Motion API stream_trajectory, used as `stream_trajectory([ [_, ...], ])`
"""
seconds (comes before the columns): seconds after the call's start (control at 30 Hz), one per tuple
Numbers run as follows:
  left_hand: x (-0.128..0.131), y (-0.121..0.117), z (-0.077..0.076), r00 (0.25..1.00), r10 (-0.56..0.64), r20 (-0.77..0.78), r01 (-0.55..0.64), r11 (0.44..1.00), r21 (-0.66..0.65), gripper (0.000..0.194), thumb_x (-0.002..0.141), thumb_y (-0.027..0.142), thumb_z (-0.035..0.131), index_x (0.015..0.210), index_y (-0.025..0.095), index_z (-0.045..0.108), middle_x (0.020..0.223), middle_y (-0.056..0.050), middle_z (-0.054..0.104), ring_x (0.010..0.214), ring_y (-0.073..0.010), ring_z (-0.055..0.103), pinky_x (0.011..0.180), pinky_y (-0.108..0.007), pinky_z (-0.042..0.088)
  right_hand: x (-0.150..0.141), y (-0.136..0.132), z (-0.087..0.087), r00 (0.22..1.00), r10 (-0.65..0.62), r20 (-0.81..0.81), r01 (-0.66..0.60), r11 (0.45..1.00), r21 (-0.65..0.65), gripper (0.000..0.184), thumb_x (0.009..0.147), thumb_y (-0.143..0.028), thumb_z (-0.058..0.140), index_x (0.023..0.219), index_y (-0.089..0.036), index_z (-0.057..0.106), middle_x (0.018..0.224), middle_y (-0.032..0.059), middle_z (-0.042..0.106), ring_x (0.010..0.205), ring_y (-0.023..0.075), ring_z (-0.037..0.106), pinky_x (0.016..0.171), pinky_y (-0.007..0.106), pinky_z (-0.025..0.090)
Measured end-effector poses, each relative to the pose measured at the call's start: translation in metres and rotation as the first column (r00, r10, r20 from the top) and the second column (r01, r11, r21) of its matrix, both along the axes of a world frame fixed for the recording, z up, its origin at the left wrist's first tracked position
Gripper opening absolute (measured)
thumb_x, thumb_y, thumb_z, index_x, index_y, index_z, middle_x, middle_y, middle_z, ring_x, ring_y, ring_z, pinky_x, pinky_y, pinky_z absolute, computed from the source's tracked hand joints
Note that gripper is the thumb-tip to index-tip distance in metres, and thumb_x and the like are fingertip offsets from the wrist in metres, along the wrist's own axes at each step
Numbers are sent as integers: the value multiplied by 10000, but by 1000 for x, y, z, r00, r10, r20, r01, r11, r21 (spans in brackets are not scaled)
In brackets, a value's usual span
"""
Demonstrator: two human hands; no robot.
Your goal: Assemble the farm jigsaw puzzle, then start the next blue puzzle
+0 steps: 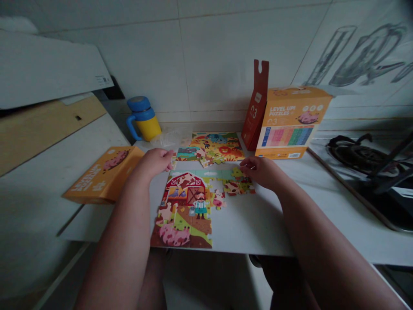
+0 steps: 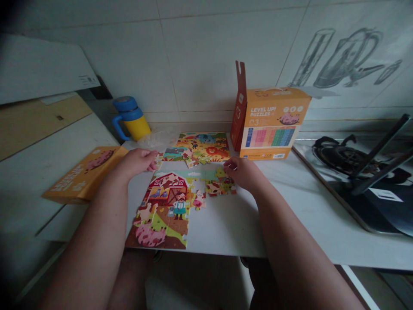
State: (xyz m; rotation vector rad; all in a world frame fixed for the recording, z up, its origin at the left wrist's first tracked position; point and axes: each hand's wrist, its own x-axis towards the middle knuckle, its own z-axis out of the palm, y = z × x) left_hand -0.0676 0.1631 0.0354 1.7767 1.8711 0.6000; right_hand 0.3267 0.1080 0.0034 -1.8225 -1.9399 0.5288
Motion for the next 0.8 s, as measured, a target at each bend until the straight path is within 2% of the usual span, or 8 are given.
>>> stream_trajectory([
  [0.07,-10,3,3,977,147,-157,-115,974,197,381,965,485,537,718,244,701,772,-126,754,888,-342,751,822,-411,573,1,1,-1,999,-18,27,18,1000,22,204,961,-329,642,1048,-214,787,939,41,806,764,182,692,677,280,456],
  [0.13,-18,5,3,914,268,-305,-169,934,314,290,938,419,562,790,239,736,884,-146,774,1021,-380,735,924,-459,552,2,1,-1,998,-33,57,31,999,44,196,957,-320,643,1039,-221,792,944,40,807,781,186,695,700,285,455],
  [0.3,-22,7,-10,888,225,-401,-161,969,188,302,881,492,663,728,238,716,848,-152,761,940,-401,740,872,-486,554,2,0,0,995,-34,97,29,998,54,195,959,-321,639,1030,-219,789,920,49,804,792,199,698,702,290,450],
  [0.43,-5,7,-19,898,182,-400,-92,968,233,323,887,546,698,886,226,746,967,-153,764,991,-373,734,890,-452,558,-2,-1,1,995,-21,96,20,1000,14,180,968,-307,635,1023,-215,779,974,44,813,772,188,695,689,287,445],
  [0.5,8,6,-22,908,127,-400,5,950,312,305,914,503,694,986,211,745,1048,-150,750,1030,-343,721,932,-433,565,-5,-2,3,994,-18,106,19,1000,-1,175,977,-307,631,1022,-216,775,978,40,813,756,182,688,681,286,441],
  [0.6,30,3,-26,924,-80,-374,248,869,428,220,945,417,695,1036,221,736,1094,-105,731,1082,-290,700,1011,-410,565,-8,-2,3,991,-18,135,18,1000,-2,182,991,-316,626,1027,-212,771,978,48,811,763,188,683,683,292,440],
  [0.67,45,1,-31,908,-225,-353,377,804,460,193,963,385,698,1075,232,733,1141,-88,730,1128,-276,689,1057,-419,558,-9,-1,3,986,-20,166,20,1000,1,193,999,-321,618,1032,-207,770,970,62,806,781,204,688,695,305,447],
  [0.8,70,-1,-40,850,-385,-360,521,716,465,237,1003,323,665,1211,222,716,1287,-110,727,1234,-286,673,1137,-463,524,-9,-1,1,967,-21,253,3,997,73,229,994,-335,634,1104,-185,766,1084,129,775,904,258,712,789,344,495],
])
